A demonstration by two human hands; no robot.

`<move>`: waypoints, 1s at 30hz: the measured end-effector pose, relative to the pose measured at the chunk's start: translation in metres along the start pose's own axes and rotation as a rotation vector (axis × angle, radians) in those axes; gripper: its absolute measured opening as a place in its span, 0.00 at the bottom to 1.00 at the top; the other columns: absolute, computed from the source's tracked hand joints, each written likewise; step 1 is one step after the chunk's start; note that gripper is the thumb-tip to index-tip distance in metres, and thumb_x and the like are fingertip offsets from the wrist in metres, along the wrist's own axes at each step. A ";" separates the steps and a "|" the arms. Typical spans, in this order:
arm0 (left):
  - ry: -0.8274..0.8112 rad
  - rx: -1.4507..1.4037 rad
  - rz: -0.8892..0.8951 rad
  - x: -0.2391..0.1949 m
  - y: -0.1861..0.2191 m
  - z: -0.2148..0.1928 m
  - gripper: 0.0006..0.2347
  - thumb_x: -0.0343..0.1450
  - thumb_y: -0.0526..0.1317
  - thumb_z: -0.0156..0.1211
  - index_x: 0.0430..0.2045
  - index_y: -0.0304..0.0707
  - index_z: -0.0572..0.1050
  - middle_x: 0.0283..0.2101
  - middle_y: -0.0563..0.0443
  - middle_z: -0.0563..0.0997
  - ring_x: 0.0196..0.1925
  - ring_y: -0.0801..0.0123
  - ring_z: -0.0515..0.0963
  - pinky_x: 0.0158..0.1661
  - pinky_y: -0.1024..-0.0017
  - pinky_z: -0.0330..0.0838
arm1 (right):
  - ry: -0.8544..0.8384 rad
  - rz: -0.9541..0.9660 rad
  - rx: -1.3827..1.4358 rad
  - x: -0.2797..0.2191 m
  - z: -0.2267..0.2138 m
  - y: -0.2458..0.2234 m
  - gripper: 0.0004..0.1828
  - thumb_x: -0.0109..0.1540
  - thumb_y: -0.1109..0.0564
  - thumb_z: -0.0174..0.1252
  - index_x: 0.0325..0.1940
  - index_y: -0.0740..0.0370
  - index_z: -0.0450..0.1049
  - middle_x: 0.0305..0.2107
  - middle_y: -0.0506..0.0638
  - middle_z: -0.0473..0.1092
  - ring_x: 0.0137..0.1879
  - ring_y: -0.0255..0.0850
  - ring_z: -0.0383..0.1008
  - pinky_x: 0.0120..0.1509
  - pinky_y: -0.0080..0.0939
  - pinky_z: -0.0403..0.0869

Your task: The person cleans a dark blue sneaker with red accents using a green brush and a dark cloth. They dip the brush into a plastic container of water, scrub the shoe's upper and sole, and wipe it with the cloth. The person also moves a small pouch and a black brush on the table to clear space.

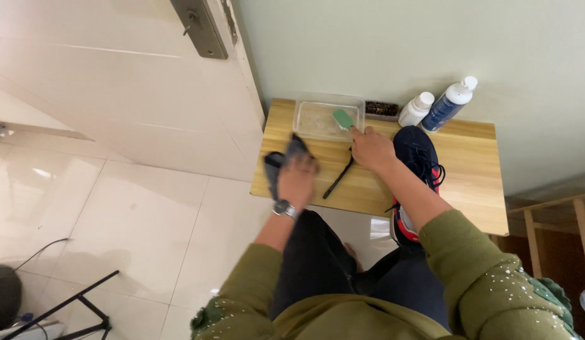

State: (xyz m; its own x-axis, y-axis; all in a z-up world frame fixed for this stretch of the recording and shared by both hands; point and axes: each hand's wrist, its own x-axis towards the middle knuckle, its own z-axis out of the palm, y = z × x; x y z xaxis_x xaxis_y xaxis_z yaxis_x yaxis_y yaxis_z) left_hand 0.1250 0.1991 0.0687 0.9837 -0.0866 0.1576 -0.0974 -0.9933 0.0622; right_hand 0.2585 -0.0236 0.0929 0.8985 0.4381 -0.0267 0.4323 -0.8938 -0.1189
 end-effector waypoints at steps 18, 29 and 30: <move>0.096 0.003 -0.091 0.028 -0.021 0.008 0.21 0.70 0.38 0.47 0.60 0.47 0.72 0.67 0.48 0.71 0.68 0.44 0.67 0.55 0.47 0.67 | -0.044 0.001 -0.086 -0.006 0.006 0.010 0.32 0.67 0.51 0.42 0.77 0.56 0.60 0.49 0.66 0.71 0.47 0.66 0.79 0.46 0.63 0.79; 0.077 0.082 -0.063 0.013 -0.014 -0.018 0.20 0.66 0.35 0.49 0.52 0.55 0.77 0.60 0.55 0.77 0.62 0.50 0.72 0.46 0.53 0.74 | 0.009 -0.010 -0.068 0.001 0.027 0.024 0.34 0.65 0.49 0.49 0.76 0.55 0.61 0.46 0.67 0.72 0.44 0.65 0.81 0.45 0.61 0.80; 0.069 0.078 -0.113 0.011 -0.029 -0.023 0.21 0.66 0.37 0.49 0.54 0.56 0.76 0.62 0.57 0.76 0.63 0.50 0.71 0.47 0.54 0.74 | 0.029 -0.041 -0.066 0.002 0.033 0.028 0.33 0.64 0.49 0.50 0.75 0.56 0.63 0.44 0.66 0.72 0.44 0.65 0.81 0.45 0.61 0.80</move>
State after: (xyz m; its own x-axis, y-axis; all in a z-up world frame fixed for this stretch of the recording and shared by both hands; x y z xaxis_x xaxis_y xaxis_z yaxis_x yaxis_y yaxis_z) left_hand 0.1355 0.2291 0.0909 0.9748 0.0290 0.2211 0.0280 -0.9996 0.0074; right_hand 0.2698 -0.0445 0.0567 0.8814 0.4724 0.0061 0.4720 -0.8800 -0.0536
